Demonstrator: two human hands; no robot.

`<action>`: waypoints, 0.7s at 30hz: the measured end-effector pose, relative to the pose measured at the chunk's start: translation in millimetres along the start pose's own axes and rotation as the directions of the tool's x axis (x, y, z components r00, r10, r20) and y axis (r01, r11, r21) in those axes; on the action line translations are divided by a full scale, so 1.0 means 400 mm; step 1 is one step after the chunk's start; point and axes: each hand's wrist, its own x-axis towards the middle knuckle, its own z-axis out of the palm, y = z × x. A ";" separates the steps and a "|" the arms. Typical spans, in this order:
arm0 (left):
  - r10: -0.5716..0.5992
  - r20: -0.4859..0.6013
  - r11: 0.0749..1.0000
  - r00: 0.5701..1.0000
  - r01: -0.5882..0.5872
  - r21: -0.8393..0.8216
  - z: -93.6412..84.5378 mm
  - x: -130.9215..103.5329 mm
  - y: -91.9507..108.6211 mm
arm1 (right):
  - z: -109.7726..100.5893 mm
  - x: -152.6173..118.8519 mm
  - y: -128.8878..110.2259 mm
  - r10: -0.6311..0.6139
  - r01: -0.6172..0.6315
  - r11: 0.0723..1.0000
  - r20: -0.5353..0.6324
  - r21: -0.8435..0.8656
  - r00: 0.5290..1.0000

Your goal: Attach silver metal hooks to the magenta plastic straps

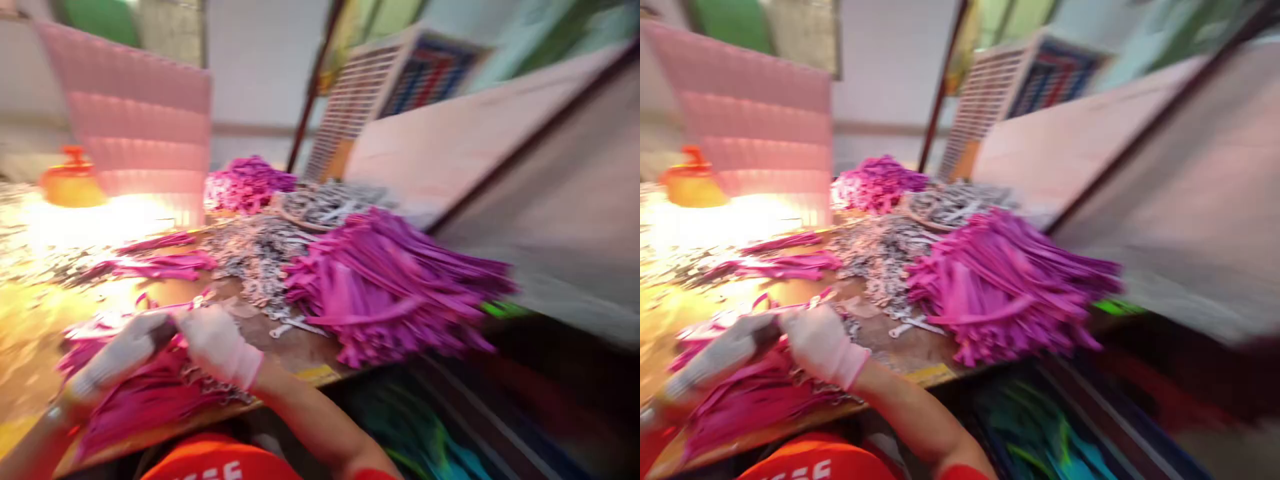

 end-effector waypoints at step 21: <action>0.041 0.008 0.998 0.999 -0.041 -0.040 -0.002 -0.120 -0.017 | 0.047 -0.009 -0.024 -0.285 0.188 0.916 -0.245 -0.355 0.926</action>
